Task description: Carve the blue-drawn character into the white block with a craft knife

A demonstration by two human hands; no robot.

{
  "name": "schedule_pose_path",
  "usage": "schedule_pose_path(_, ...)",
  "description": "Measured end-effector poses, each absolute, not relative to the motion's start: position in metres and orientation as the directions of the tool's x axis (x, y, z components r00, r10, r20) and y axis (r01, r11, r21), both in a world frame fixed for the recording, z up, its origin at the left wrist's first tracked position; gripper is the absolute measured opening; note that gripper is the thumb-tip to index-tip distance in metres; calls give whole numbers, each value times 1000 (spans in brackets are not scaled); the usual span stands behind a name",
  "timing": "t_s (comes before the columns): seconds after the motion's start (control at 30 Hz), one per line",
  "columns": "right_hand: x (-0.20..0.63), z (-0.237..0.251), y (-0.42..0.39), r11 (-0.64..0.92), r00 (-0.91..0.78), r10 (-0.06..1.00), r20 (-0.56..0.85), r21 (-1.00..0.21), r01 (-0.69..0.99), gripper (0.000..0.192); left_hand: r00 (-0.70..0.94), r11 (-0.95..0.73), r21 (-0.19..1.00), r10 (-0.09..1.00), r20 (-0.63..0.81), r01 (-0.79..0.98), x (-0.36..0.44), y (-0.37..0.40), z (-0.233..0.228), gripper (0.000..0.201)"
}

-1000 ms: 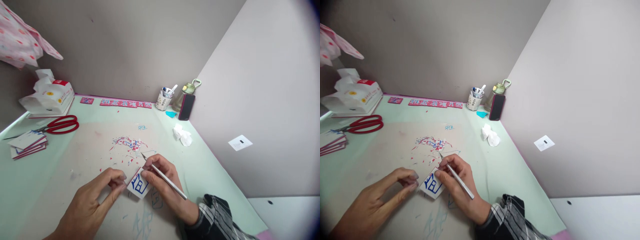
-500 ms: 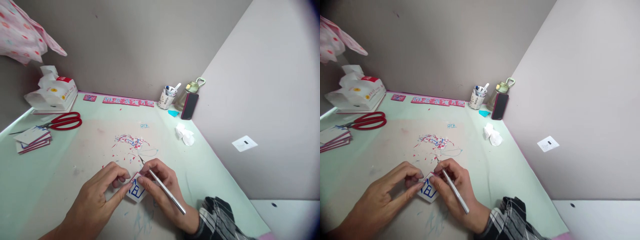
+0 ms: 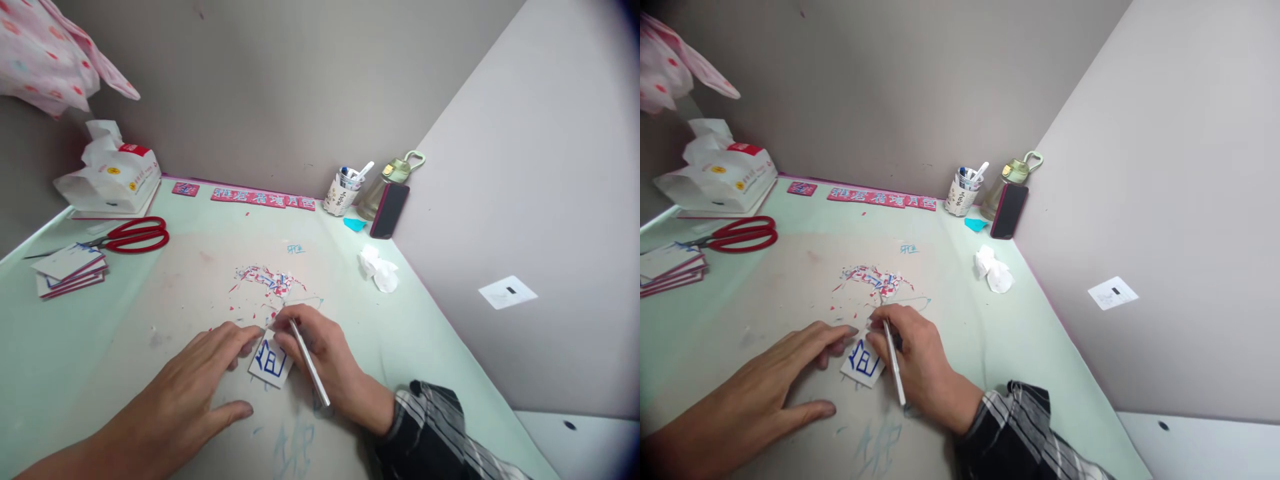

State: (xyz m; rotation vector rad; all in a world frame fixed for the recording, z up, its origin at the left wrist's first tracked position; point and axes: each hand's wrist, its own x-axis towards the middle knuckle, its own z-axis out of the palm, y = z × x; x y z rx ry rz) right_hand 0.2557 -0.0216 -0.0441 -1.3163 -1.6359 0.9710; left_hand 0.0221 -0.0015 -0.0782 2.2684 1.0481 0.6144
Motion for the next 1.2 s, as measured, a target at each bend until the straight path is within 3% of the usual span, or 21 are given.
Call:
schedule_pose_path(0.07, 260, -42, -21, 185, -82, 983, 166, -886, 426, 14, 611, -583, 599, 769, 188, 549, 18, 2, -86, 75)
schedule_pose_path(0.27, 264, -38, -32, 151, 1, 987, 160, -933, 326, 28, 702, -709, 448, 678, 218, 545, 17, 21, -90, 82)
schedule_pose_path(0.4, 257, -40, -38, 99, 7, 994, 106, -948, 302, 24, 734, -672, 526, 667, 125, 521, 29, 27, -81, 62)
schedule_pose_path(0.5, 251, -40, -40, 40, 20, 999, 48, -951, 305, 16, 693, -639, 549, 707, 142, 539, 38, 24, -81, 51)
schedule_pose_path(0.7, 247, -42, -42, -25, -19, 999, -32, -950, 311, 10, 618, -653, 525, 737, 274, 546, 43, 12, -88, 62)
schedule_pose_path(0.93, 245, -44, -41, -23, -52, 998, -43, -939, 344, 17, 608, -635, 565, 746, 272, 527, 40, 11, -88, 49)
schedule_pose_path(1.2, 242, -41, -40, -64, -60, 994, -89, -940, 335, 16, 611, -638, 563, 743, 274, 525, 41, 11, -90, 62)
